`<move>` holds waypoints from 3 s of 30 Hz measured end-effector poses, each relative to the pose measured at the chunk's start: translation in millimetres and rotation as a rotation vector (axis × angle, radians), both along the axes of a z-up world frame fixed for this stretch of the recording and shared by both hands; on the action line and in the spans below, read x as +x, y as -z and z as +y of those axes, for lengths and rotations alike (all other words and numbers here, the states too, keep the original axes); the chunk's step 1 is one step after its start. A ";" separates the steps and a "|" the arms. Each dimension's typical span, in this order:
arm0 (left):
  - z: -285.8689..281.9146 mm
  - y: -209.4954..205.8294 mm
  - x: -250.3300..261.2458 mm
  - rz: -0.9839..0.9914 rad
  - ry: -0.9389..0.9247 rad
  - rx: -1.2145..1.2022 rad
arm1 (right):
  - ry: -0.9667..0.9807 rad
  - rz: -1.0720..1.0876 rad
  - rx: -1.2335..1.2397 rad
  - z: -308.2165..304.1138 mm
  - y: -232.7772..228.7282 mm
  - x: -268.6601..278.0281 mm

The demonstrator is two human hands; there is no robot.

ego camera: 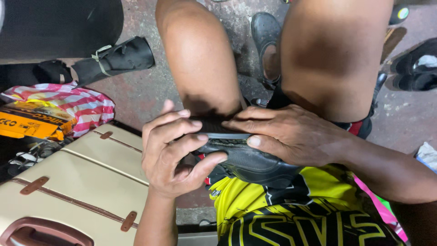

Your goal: The person sits on the floor and repairs a black shoe by pressing the sole to the upper. They use a hammer to tap the sole and then insert a white paper-like material into the shoe's opening.

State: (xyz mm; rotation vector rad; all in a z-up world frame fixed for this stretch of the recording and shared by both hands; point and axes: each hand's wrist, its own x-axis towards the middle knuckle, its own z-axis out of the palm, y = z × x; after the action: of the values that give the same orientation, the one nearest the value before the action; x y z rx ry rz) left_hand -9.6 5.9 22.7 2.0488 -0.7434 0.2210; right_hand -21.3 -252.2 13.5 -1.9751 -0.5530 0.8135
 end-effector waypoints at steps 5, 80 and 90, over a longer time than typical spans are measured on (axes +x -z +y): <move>4.6 -6.3 12.6 0.084 0.086 0.124 | -0.071 0.046 -0.150 1.7 -7.2 2.2; -9.6 -16.7 11.5 0.040 0.294 0.255 | 0.023 0.057 -0.045 -2.8 -17.0 9.9; -10.4 -12.2 10.0 -0.019 0.282 0.259 | 0.030 -0.016 0.032 -0.6 -15.4 11.1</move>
State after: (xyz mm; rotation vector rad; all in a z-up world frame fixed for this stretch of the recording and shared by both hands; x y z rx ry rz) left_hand 0.4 -4.5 35.0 2.1533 -1.1092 -0.0178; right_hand -10.3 -252.7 28.9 -1.9583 -0.5410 0.7660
